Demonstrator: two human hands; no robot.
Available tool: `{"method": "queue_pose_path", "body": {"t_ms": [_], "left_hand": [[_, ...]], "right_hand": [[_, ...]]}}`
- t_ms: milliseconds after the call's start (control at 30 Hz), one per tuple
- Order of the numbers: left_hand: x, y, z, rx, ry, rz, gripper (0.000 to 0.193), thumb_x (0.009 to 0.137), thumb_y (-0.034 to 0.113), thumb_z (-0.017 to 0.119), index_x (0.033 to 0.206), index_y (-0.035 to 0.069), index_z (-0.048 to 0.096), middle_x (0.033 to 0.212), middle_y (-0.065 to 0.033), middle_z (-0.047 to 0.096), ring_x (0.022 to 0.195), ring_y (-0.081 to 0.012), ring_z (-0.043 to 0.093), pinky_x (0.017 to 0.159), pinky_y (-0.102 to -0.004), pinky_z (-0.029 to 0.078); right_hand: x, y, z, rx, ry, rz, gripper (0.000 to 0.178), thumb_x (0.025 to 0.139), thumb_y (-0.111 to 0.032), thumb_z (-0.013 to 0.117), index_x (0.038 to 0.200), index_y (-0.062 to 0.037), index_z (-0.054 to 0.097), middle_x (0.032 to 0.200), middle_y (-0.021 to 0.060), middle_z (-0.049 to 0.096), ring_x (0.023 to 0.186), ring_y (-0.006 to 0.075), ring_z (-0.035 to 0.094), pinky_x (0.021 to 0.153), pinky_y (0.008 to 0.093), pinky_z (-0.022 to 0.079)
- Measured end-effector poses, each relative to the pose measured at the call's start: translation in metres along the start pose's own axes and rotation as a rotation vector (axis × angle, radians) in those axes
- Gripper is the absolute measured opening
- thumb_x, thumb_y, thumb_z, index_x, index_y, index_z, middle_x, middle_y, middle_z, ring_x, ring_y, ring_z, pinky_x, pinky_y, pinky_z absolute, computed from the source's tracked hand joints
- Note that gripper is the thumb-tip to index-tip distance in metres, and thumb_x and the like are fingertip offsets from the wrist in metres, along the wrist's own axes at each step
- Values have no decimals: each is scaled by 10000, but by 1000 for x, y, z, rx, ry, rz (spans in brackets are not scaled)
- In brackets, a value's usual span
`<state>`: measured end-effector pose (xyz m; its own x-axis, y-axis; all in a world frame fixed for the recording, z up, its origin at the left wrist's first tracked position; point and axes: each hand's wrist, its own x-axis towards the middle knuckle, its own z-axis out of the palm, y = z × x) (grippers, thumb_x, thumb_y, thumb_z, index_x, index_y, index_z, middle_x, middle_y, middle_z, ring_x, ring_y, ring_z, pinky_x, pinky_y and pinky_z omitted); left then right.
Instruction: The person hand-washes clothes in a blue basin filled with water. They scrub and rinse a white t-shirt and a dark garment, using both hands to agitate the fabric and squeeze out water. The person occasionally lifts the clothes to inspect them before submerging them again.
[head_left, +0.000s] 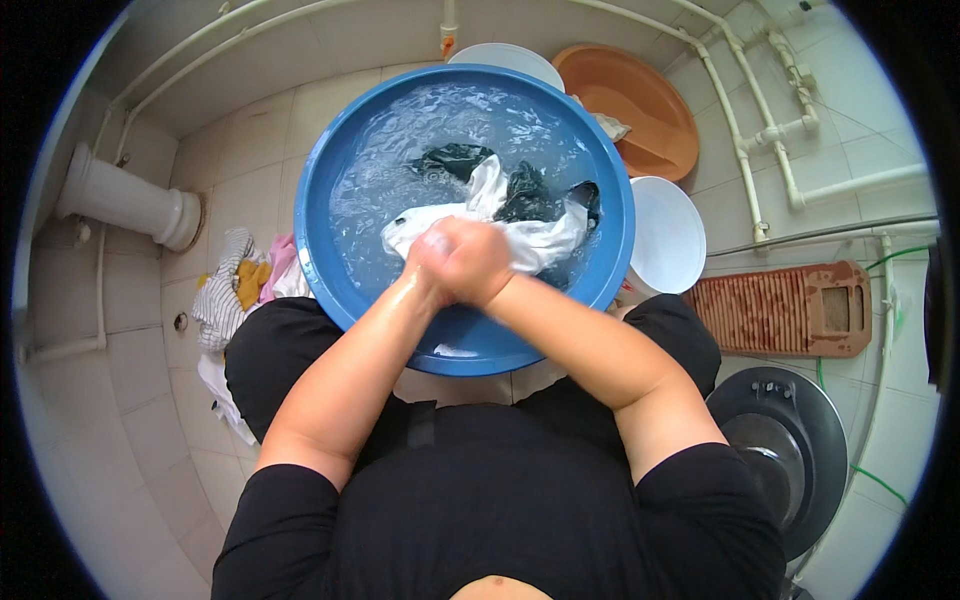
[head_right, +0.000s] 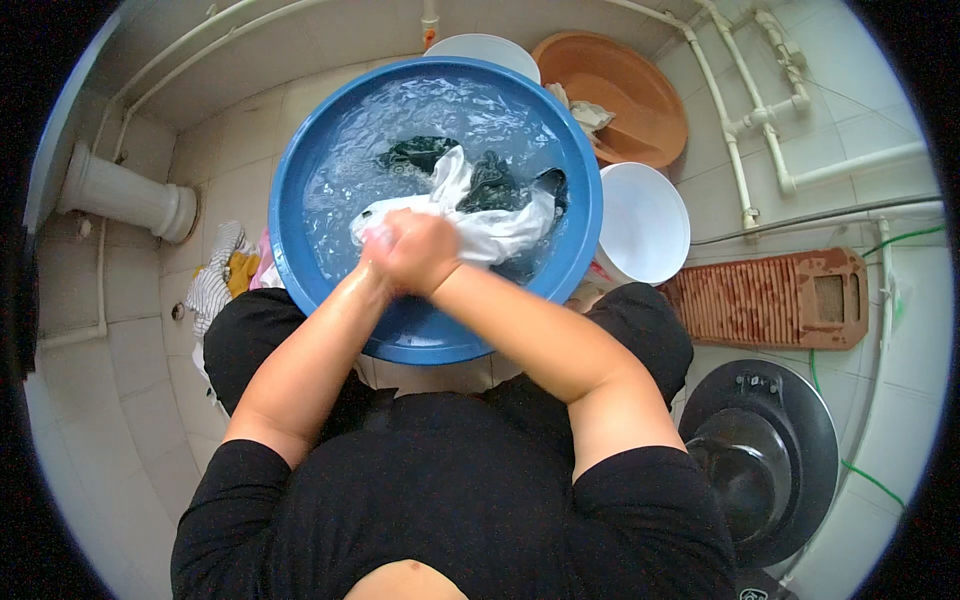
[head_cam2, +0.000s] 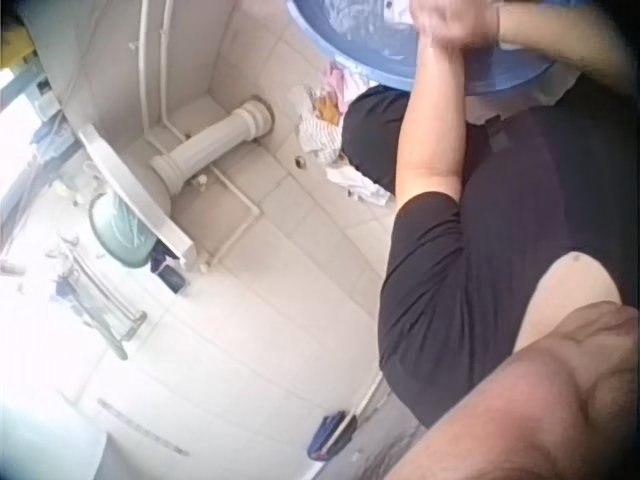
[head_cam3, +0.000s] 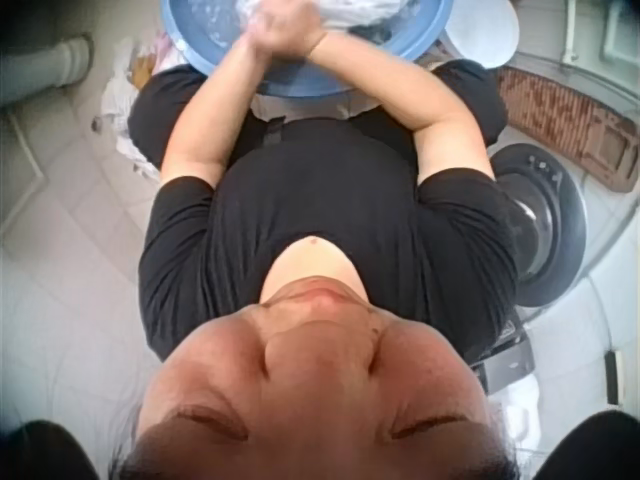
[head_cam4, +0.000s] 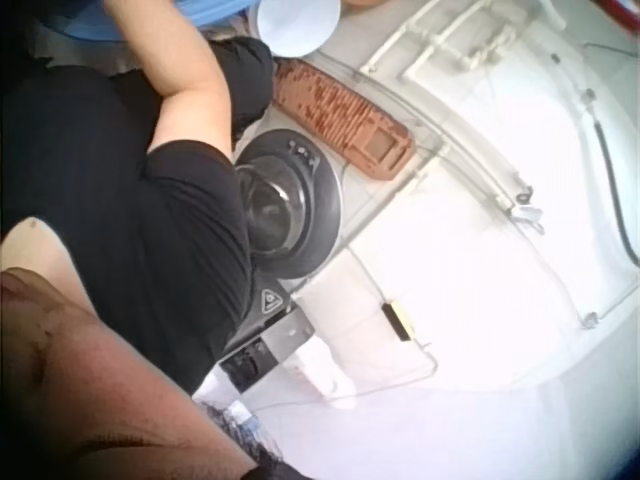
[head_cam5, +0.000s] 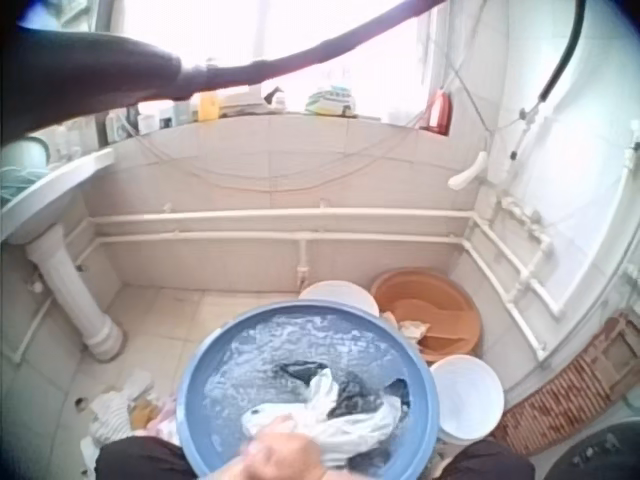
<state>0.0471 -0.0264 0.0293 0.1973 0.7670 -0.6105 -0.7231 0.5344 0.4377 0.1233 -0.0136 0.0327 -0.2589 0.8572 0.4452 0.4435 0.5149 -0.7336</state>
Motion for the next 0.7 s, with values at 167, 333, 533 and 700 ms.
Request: {"method": "queue_pose_path", "body": {"t_ms": [167, 333, 533, 700], "left_hand": [[22, 13, -20, -59, -18, -63, 351, 902, 327, 407, 984, 34, 582, 869, -97, 625, 792, -233, 596, 742, -344, 480], [-3, 38, 3, 591, -158, -182, 368, 881, 343, 484, 1085, 41, 543, 974, -81, 611, 811, -157, 608, 712, -298, 493], [-11, 52, 14, 1178, -184, 140, 315, 730, 175, 675, 981, 8, 586, 908, -65, 617, 788, -134, 586, 710, -257, 461], [6, 62, -12, -20, -357, 323, 515, 816, 219, 500, 1244, -44, 390, 1172, -185, 506, 1082, -302, 497, 953, -416, 368]], "right_hand": [[-7, -4, 2, 0, -7, -234, 232, 726, -289, 626, 620, -96, 554, 590, 87, 549, 517, 286, 553, 489, 364, 449], [27, 62, -24, -279, 116, 219, 328, 785, -359, 579, 702, -41, 583, 752, 146, 558, 700, 329, 570, 616, 404, 461], [51, 52, -42, 589, -503, 421, 297, 833, -297, 587, 868, -5, 633, 812, 52, 611, 777, 130, 548, 733, 252, 429], [29, 144, -78, -72, -525, 335, 454, 709, -430, 653, 986, -71, 640, 848, 117, 639, 829, 265, 601, 801, 306, 441]]}}
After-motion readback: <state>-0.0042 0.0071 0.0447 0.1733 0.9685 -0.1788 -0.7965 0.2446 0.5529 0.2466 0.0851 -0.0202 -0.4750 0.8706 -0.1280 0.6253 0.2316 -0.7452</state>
